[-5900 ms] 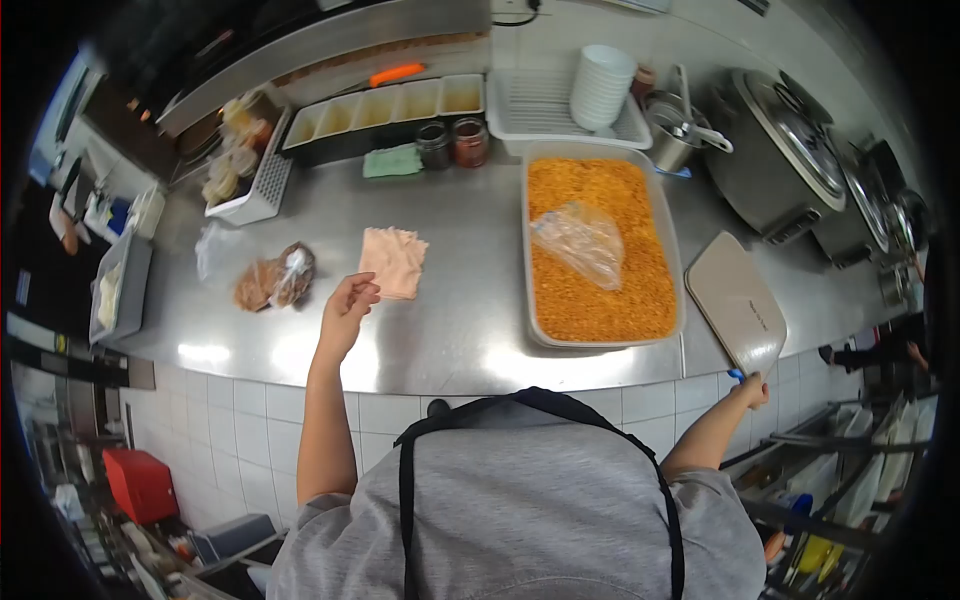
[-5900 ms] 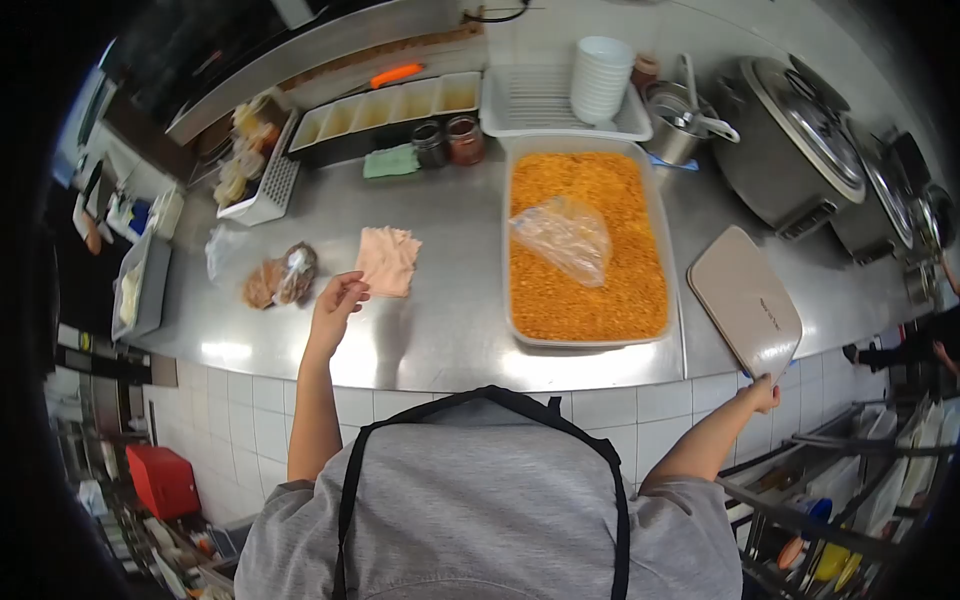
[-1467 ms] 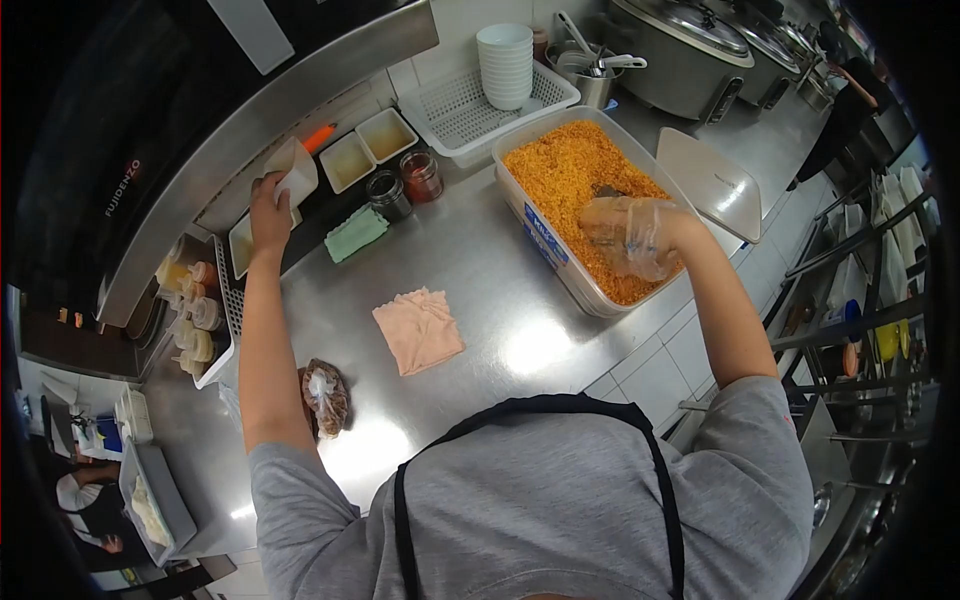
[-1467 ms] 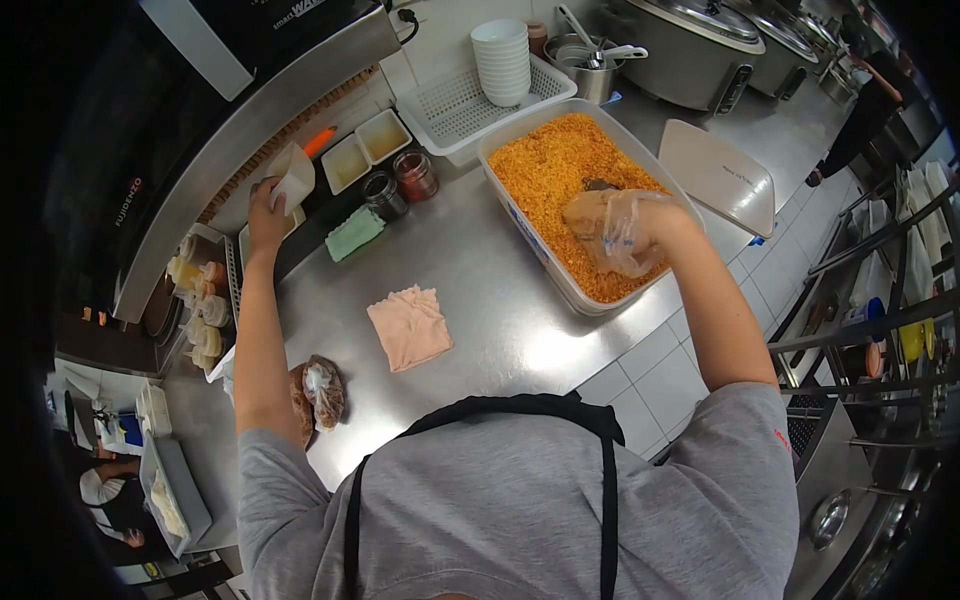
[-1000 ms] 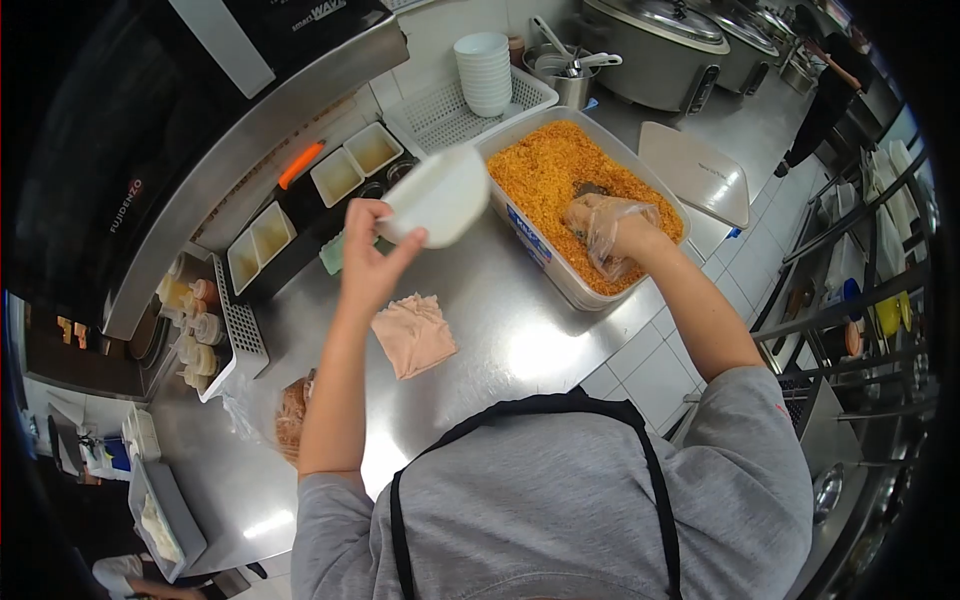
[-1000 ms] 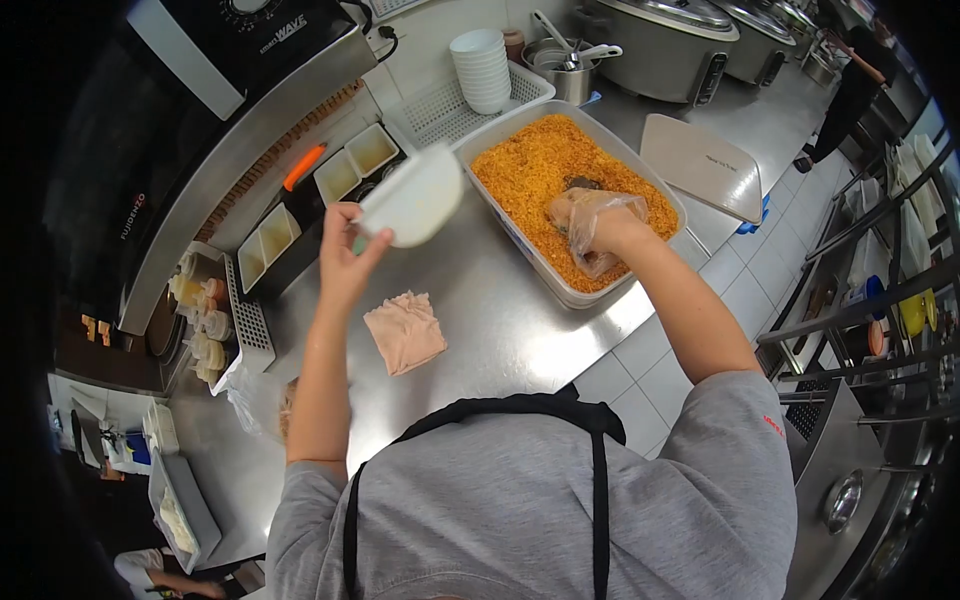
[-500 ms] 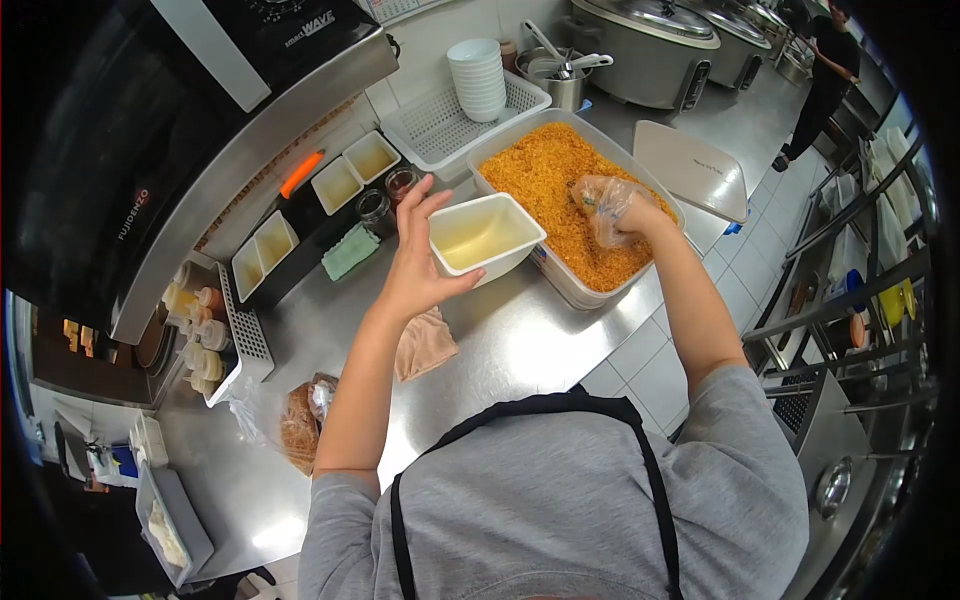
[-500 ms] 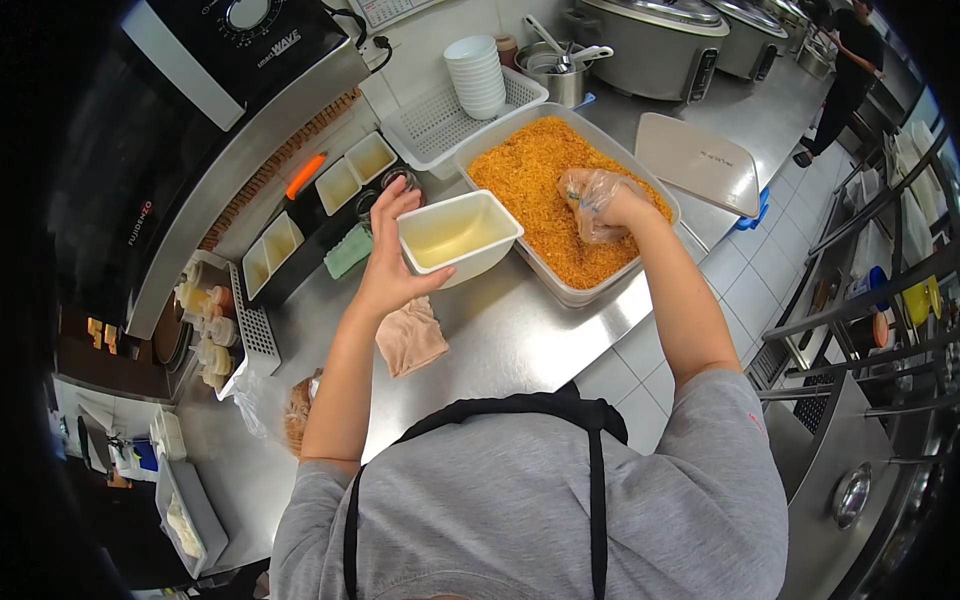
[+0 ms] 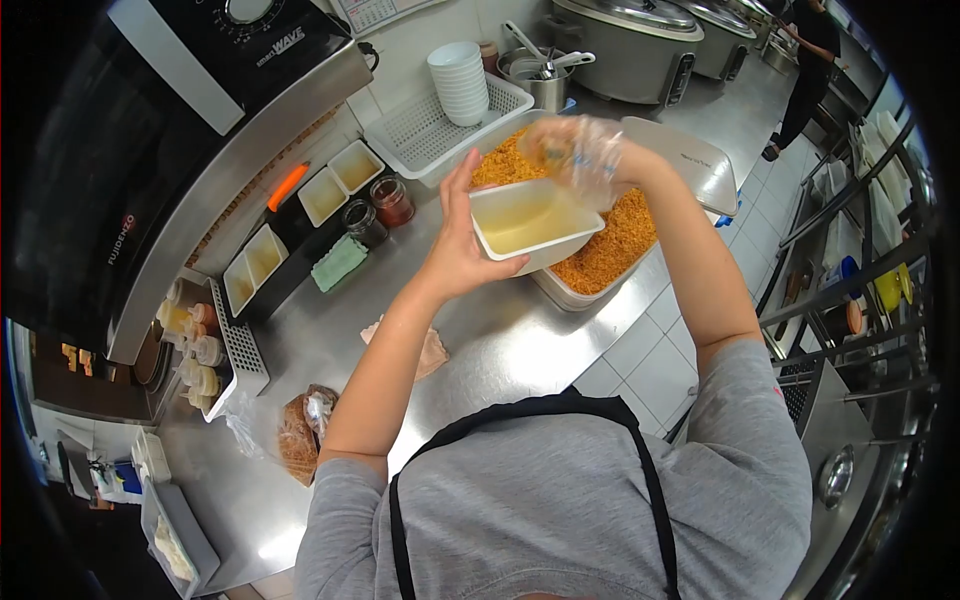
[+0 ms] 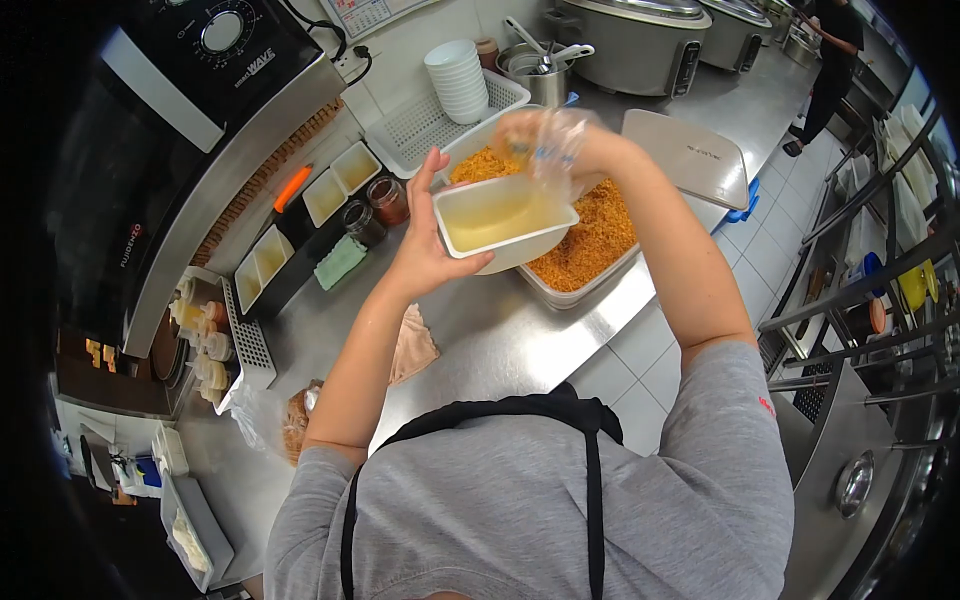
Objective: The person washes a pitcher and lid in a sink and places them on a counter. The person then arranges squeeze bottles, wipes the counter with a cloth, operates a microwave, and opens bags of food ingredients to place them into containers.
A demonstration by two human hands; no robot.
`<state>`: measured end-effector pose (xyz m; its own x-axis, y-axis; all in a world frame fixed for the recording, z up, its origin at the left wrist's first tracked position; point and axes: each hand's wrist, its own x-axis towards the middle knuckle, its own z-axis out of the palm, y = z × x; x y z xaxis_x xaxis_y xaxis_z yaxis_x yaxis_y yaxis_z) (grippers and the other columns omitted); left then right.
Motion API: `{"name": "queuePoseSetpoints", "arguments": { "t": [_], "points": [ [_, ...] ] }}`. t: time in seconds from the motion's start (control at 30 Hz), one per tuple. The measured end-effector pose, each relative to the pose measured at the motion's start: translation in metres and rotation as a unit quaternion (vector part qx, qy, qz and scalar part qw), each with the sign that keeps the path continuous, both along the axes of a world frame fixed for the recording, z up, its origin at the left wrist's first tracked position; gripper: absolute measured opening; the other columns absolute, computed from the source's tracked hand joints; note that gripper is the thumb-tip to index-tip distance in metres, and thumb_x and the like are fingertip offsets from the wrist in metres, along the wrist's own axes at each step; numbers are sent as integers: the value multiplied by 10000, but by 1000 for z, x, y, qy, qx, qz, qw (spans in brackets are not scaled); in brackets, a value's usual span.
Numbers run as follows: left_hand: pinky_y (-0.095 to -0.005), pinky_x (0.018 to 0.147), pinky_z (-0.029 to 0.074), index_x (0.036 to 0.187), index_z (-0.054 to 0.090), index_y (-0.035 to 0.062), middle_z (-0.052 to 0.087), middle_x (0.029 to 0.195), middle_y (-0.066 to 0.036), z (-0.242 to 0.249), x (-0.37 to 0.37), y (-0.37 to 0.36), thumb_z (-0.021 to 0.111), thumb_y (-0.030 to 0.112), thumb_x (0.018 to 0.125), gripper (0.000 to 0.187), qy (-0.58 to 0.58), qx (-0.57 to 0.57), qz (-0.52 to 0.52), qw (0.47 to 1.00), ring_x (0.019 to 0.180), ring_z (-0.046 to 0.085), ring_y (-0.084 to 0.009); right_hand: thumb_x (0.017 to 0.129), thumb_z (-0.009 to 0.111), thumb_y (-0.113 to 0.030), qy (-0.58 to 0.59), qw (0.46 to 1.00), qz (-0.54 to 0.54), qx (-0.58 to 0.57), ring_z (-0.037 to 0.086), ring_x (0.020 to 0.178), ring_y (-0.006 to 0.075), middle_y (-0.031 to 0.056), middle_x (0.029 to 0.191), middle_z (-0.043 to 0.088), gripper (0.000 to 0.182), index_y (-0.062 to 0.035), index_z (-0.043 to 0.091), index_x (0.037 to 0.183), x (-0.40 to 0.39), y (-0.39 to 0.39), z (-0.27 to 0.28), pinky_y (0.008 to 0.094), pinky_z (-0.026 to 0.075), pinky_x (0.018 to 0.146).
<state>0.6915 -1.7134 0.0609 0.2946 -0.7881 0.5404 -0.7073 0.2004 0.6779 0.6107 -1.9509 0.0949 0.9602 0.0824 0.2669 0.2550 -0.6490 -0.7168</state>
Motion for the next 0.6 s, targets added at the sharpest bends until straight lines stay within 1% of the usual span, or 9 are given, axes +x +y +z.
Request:
{"name": "queuePoseSetpoints", "arguments": {
  "t": [0.03,0.1,0.13,0.2,0.23,0.3,0.43,0.5,0.6],
  "points": [
    [-408,1039,293,1417,25,97,160,1352,-193,-2,0,-2,785,202,534,1170,20,-2,-7,1000,1263,235,-317,701,616,-50,-6,999,37,-13,550,897,165,11,1004,582,303,-132,586,991,2,11,5,303,451,802],
    [-411,1044,284,1417,14,97,154,1359,-193,-4,2,-3,790,200,528,1184,39,-5,-10,999,1278,214,-322,671,637,-25,100,991,77,-38,546,968,156,20,1063,591,407,-156,602,1055,-1,33,14,305,430,878],
    [-413,1055,263,1417,5,98,144,1368,-193,-4,3,-3,796,196,524,1197,50,1,-8,999,1289,193,-325,671,637,-25,100,991,80,-38,546,968,156,20,1063,591,407,-156,602,1055,1,33,11,305,430,878],
    [-415,1066,242,1417,-4,98,135,1377,-193,-5,5,-1,801,191,520,1209,61,7,-5,998,1300,172,-328,646,653,-8,126,986,108,2,537,1047,164,36,1127,592,504,-195,603,1111,4,33,5,323,406,938],
    [-416,1074,219,1418,-6,102,128,1382,-193,-5,7,-1,802,188,523,1209,39,3,-2,999,1307,156,-328,646,653,-8,126,986,109,1,537,1047,164,36,1127,592,504,-195,603,1111,5,35,5,323,406,938],
    [-418,1082,197,1419,-8,106,121,1388,-192,-7,7,0,803,184,525,1210,17,-1,0,1000,1313,140,-329,663,647,-10,94,979,122,-131,542,1070,172,41,1172,584,518,-202,595,1142,5,39,8,340,412,943],
    [-417,1087,176,1420,-9,110,130,1386,-192,-8,7,0,810,183,523,1217,24,-8,-2,1000,1316,131,-333,697,625,0,124,976,117,-134,556,1056,176,44,1163,588,474,-178,597,1135,-2,45,19,337,431,931],
    [-417,1086,179,1419,-8,109,134,1385,-192,-8,6,0,812,185,521,1219,13,-13,1,1000,1316,131,-334,704,644,-27,138,984,103,-53,586,969,167,41,1102,616,472,-160,588,1153,-7,46,28,311,460,866],
    [-410,1071,221,1421,-34,91,114,1415,-169,-9,5,1,801,210,539,1220,-28,3,14,1000,1332,153,-288,704,653,-46,138,987,66,45,588,946,166,40,1077,621,457,-153,589,1144,-13,30,33,308,462,850]
  ]
}}
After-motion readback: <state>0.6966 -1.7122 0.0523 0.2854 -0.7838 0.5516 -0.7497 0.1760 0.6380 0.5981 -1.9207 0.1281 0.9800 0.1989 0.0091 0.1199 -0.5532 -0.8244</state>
